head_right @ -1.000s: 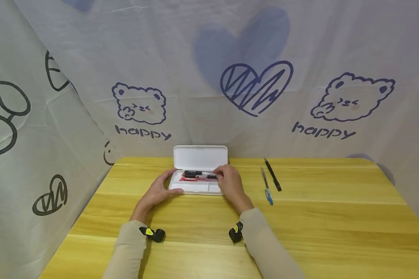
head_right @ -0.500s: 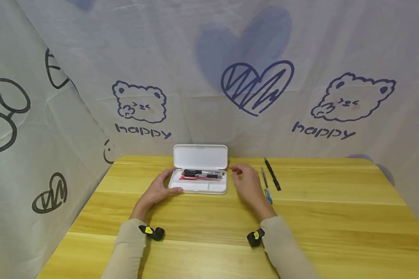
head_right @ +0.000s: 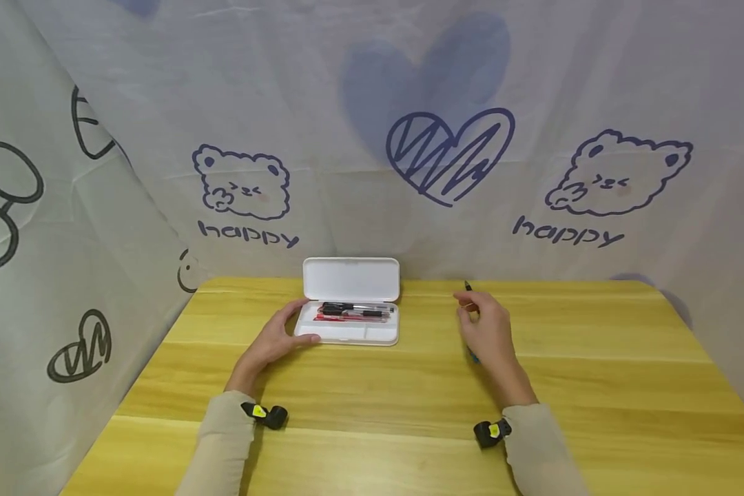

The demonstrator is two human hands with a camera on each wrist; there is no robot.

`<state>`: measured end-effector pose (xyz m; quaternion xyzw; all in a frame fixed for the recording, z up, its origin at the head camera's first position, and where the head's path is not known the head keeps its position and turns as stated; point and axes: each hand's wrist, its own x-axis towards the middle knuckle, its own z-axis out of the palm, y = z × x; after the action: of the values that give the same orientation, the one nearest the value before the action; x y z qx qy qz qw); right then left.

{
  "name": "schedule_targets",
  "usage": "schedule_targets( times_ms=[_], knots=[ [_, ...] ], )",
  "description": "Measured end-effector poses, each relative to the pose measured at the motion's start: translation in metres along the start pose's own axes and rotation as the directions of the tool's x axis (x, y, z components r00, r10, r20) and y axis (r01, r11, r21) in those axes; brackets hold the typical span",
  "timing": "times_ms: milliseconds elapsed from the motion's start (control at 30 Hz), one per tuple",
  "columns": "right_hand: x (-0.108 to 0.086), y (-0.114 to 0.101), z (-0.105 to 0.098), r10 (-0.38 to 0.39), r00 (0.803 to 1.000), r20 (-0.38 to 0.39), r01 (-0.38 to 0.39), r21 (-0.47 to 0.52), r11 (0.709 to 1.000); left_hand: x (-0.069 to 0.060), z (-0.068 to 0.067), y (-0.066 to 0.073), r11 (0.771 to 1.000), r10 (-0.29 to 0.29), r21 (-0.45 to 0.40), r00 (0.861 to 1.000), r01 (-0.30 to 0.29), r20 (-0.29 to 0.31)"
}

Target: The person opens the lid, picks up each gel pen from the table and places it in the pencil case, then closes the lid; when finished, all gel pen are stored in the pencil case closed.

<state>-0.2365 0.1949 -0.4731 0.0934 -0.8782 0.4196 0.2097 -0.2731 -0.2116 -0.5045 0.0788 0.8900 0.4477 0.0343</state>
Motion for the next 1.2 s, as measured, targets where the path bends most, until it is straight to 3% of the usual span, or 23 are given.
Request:
schedule_targets(
  times_ms=[300,533,633,867,1200],
  knots=[
    [-0.006,0.026,-0.010,0.090,0.996,-0.018,-0.091,-0.068,0.994,0.001,-0.002,-0.002,1.000,0.001,0.017,1.000,-0.001,0.007],
    [-0.010,0.038,-0.015,0.229,0.972,0.055,-0.222,-0.112,0.969,-0.001,-0.003,-0.001,1.000,0.003,0.015,1.000,-0.004,0.008],
    [-0.011,0.041,-0.017,0.239,0.968,0.071,-0.227,-0.146,0.963,-0.001,-0.002,-0.001,1.000,-0.005,0.011,1.000,0.005,0.008],
    [-0.010,0.043,-0.023,0.234,0.972,0.015,-0.223,-0.256,0.941,0.000,-0.002,-0.001,1.000,-0.002,0.013,1.000,0.002,0.007],
    [-0.010,0.043,-0.027,0.302,0.953,0.019,-0.291,-0.215,0.932,0.001,-0.002,0.000,1.000,0.013,0.001,1.000,-0.013,0.011]
  ],
)
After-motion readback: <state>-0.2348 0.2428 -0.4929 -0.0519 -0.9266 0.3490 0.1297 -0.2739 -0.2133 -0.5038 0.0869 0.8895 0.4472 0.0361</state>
